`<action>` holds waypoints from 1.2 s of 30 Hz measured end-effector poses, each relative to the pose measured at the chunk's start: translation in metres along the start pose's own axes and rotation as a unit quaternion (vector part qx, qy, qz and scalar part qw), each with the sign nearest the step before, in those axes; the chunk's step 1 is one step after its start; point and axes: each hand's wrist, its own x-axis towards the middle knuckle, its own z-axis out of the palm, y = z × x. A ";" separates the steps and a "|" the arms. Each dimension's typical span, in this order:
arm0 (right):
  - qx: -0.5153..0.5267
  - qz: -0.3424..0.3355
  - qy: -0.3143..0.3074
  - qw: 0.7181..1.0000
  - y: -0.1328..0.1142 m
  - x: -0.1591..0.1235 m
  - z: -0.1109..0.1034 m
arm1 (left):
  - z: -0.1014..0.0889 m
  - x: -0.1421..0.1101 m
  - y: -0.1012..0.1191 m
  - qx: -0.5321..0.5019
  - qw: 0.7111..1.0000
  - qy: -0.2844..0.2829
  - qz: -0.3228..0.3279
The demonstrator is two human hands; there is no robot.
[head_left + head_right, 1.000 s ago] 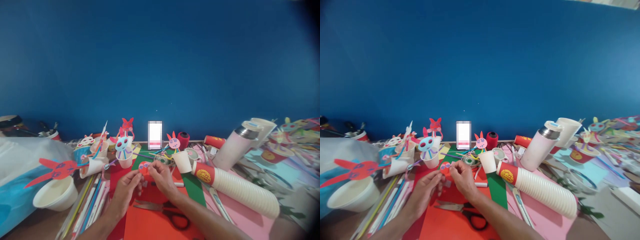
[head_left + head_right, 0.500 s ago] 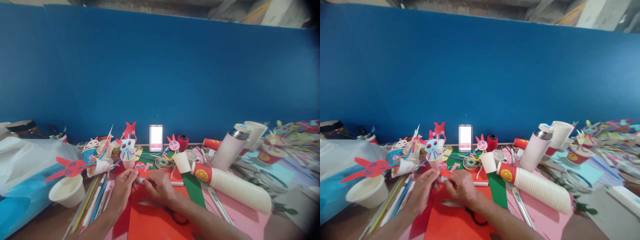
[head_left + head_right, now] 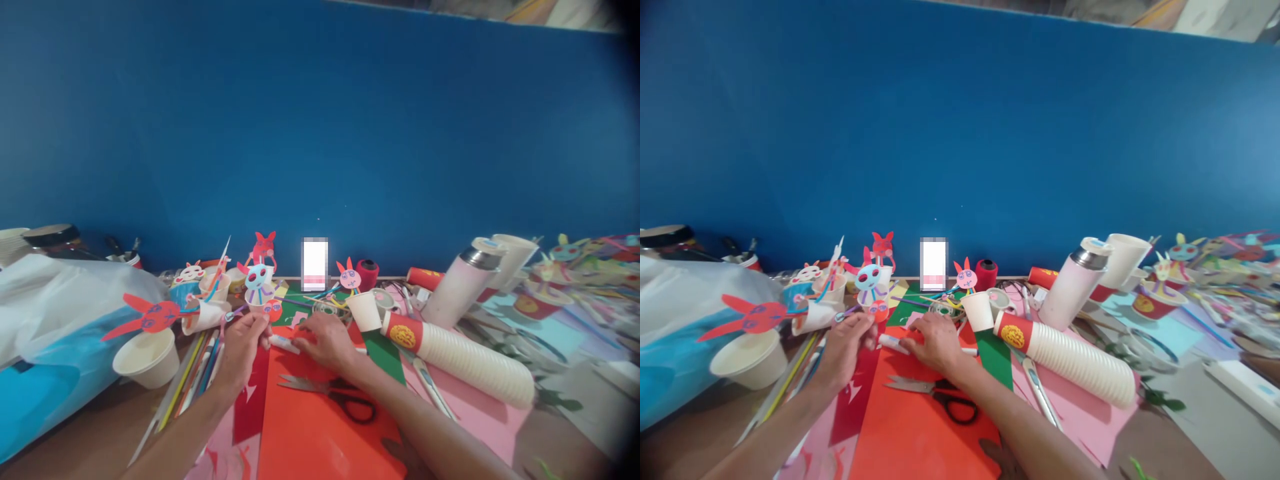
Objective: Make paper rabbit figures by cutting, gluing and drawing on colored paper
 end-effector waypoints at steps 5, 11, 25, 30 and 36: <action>-0.080 -0.022 -0.032 0.996 -0.014 -0.008 0.008 | -0.001 -0.001 0.010 0.001 0.999 -0.022 0.023; 0.016 -0.007 -0.062 0.998 -0.013 0.001 -0.002 | 0.003 -0.004 0.024 0.009 0.998 0.047 0.028; 0.626 0.172 -0.089 0.755 -0.044 -0.036 0.002 | 0.026 -0.026 0.006 -0.264 0.936 -0.036 -0.231; 0.622 0.158 -0.072 0.764 -0.054 -0.039 0.006 | 0.038 -0.041 0.007 -0.206 0.961 -0.039 -0.180; 0.359 0.062 -0.041 0.930 -0.033 -0.026 -0.019 | 0.029 -0.030 0.011 -0.187 0.974 -0.034 -0.122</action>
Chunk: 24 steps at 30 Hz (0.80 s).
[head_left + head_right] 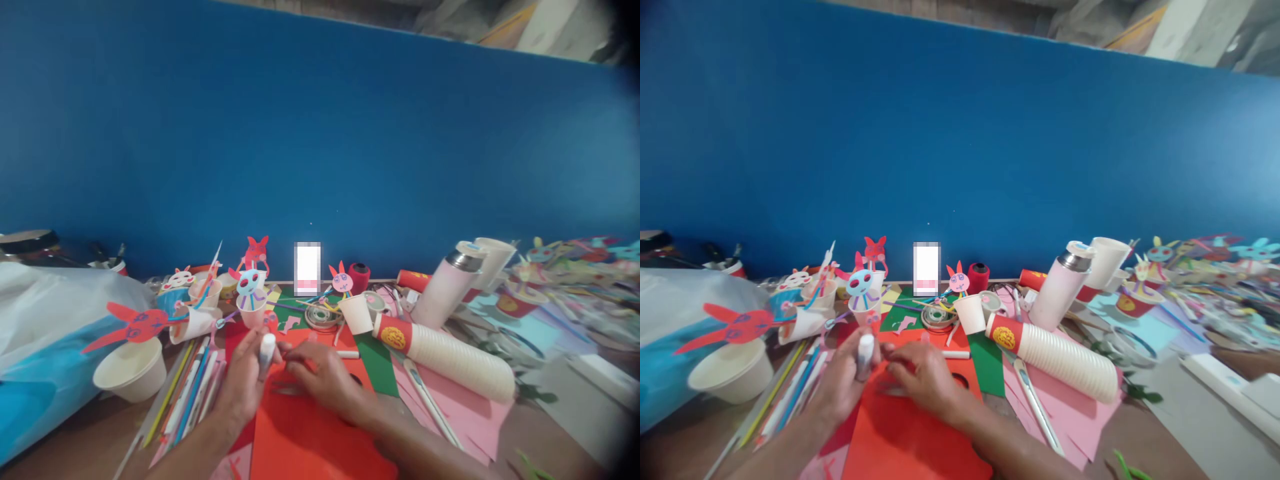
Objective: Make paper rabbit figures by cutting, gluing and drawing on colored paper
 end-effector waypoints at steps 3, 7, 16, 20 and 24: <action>-0.104 -0.018 0.064 0.992 0.010 0.012 -0.032 | -0.004 0.005 0.005 0.015 0.999 0.001 0.048; -0.212 -0.023 0.044 0.976 0.027 0.020 -0.056 | -0.007 0.007 0.006 0.047 0.997 -0.018 0.056; -0.397 -0.035 0.015 0.917 0.044 0.016 -0.039 | -0.021 0.021 -0.008 0.169 0.984 -0.003 0.047; -0.315 -0.035 0.016 0.948 0.034 0.016 -0.036 | -0.027 0.023 -0.012 0.251 0.964 0.004 0.082; -0.100 -0.006 -0.008 0.995 0.010 0.013 -0.033 | -0.027 0.021 -0.011 0.321 0.941 0.017 0.101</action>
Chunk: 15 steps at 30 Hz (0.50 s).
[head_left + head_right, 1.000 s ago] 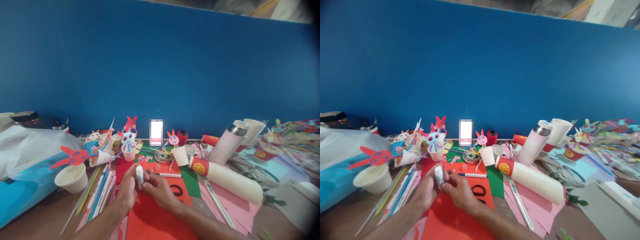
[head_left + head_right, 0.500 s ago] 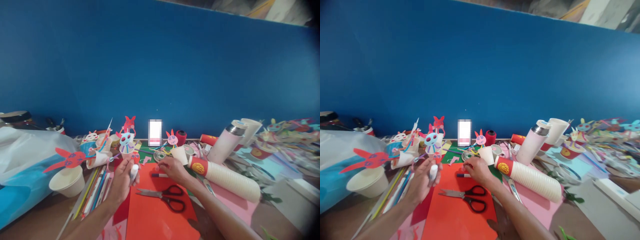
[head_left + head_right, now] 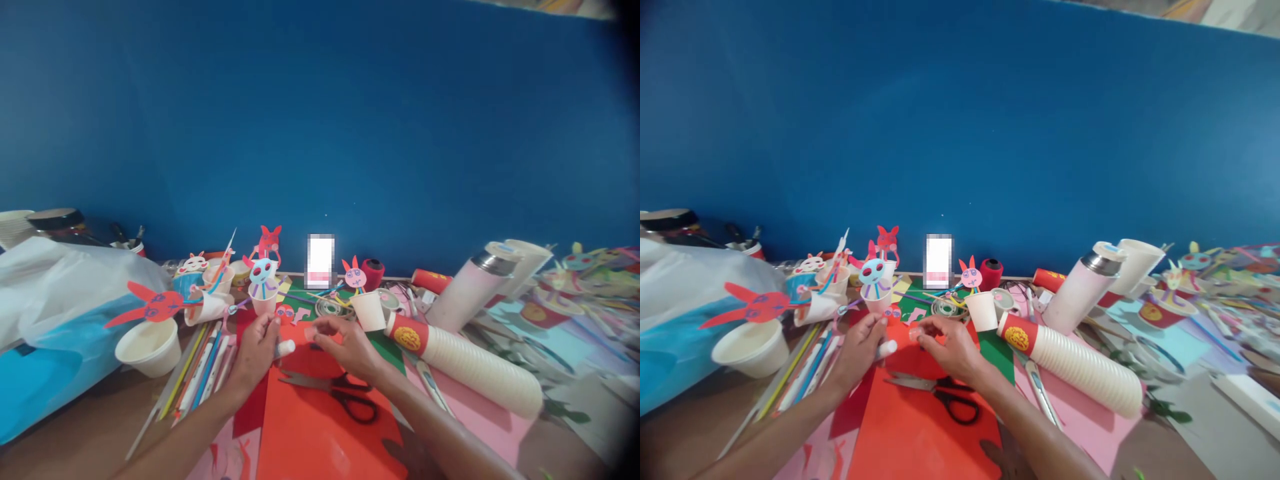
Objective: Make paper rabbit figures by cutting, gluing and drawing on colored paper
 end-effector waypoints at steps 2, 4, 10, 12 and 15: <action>0.059 0.015 -0.020 0.998 -0.007 -0.001 0.002 | 0.001 -0.001 0.001 0.016 1.000 0.001 -0.004; 0.095 0.026 -0.035 0.995 -0.009 -0.002 0.004 | 0.002 -0.002 0.000 0.021 1.000 0.001 -0.007; 0.126 0.031 -0.040 0.991 -0.006 -0.005 0.011 | 0.004 -0.002 -0.002 0.046 0.999 0.006 0.007; 0.115 0.026 -0.038 0.992 -0.007 -0.006 0.011 | 0.004 -0.003 -0.001 0.073 0.997 0.010 0.022; 0.102 0.021 -0.032 0.994 -0.011 -0.007 0.012 | 0.005 -0.004 0.002 0.119 0.991 0.018 0.055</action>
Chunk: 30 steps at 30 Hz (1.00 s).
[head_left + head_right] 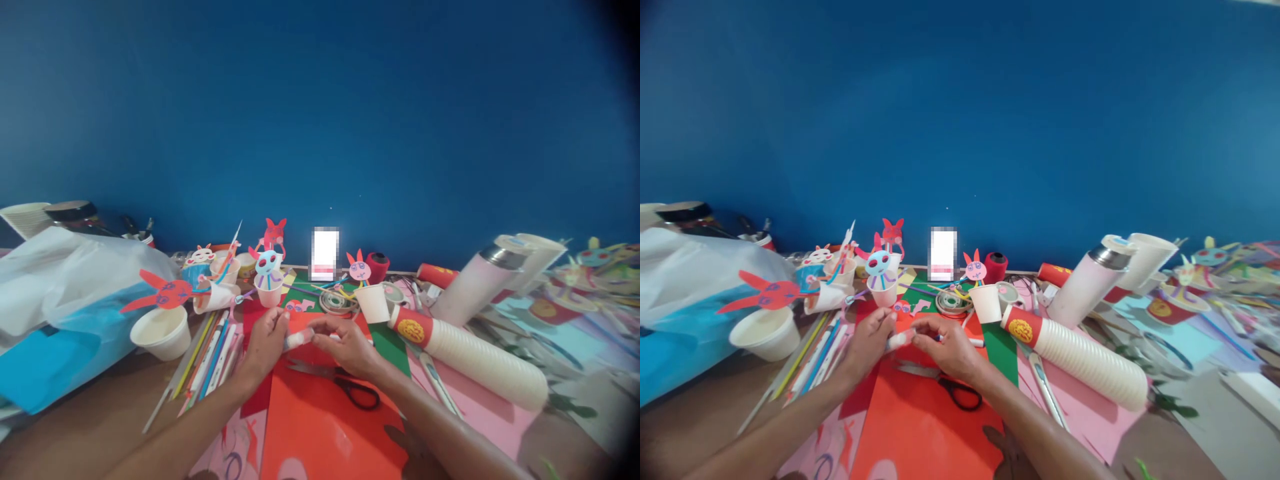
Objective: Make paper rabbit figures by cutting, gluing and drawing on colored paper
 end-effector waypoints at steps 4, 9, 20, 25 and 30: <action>-0.035 -0.045 -0.001 0.998 -0.002 -0.002 0.001 | 0.000 0.000 0.000 0.024 1.000 0.007 0.012; -0.122 -0.110 0.014 0.986 0.002 -0.004 0.003 | 0.001 0.000 -0.001 0.034 0.999 -0.001 0.014; -0.178 -0.045 0.006 0.983 0.001 -0.007 0.017 | 0.002 -0.005 0.001 0.015 0.999 -0.023 0.025; -0.149 -0.031 0.034 0.988 0.005 -0.009 0.025 | 0.002 0.000 -0.001 0.000 0.999 -0.019 0.028; -0.090 -0.019 0.066 0.994 0.007 -0.012 0.028 | 0.001 0.002 0.000 -0.034 0.999 -0.020 0.011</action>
